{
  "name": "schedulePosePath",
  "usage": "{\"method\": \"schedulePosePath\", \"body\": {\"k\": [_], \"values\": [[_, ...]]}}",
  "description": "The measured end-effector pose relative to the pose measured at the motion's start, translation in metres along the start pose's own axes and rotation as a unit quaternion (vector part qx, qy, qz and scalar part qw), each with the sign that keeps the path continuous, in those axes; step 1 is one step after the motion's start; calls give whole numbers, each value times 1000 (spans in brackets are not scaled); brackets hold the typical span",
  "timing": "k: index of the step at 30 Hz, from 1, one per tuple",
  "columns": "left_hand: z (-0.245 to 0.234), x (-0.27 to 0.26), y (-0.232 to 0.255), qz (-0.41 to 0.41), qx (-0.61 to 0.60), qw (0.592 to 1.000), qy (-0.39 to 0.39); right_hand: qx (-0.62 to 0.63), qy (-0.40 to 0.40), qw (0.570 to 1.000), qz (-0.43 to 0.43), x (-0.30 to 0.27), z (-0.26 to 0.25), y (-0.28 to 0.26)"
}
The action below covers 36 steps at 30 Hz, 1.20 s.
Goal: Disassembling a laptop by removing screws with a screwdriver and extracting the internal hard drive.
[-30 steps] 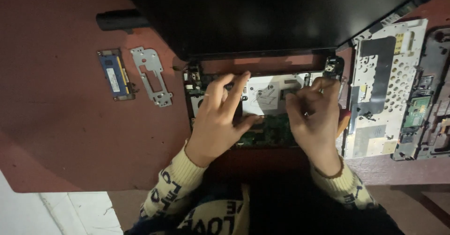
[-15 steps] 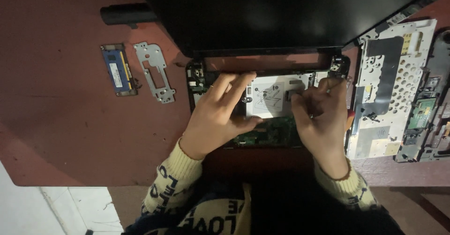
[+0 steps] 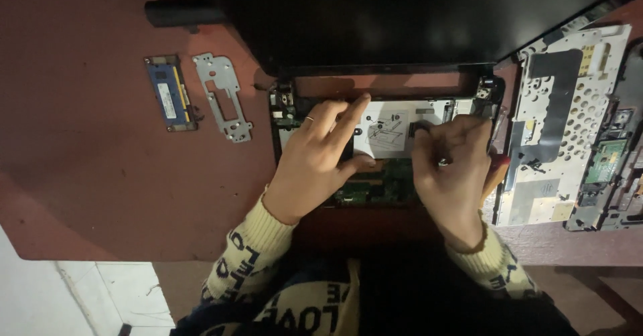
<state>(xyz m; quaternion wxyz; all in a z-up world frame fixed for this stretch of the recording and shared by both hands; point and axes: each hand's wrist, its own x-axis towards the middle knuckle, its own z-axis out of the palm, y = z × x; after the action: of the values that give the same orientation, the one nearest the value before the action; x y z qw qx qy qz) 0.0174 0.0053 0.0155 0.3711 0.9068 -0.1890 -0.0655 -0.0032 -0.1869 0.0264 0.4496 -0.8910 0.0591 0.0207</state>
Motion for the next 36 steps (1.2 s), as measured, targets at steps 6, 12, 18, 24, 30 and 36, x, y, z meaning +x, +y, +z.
{"method": "schedulePosePath", "body": {"k": [6, 12, 18, 24, 30, 36], "values": [[7, -2, -3, 0, 36, 999, -11, -22, 45, 999, 18, -8, 8, 3], [10, -5, -7, 10, 71, 997, -10, -48, 68, 996, -24, -7, 9, 2], [13, -9, -11, 26, 69, 997, 11, -19, 70, 997, 3, -5, 7, 1], [5, -16, -3, 28, -1, 999, 25, -71, 61, 993, -73, -13, -9, 28], [-16, -50, 16, 57, 37, 996, 57, -357, 59, 932, -15, -55, -76, 24], [-44, -110, 6, -18, -98, 989, 106, -254, -12, 966, 36, -65, -80, 40]]}}
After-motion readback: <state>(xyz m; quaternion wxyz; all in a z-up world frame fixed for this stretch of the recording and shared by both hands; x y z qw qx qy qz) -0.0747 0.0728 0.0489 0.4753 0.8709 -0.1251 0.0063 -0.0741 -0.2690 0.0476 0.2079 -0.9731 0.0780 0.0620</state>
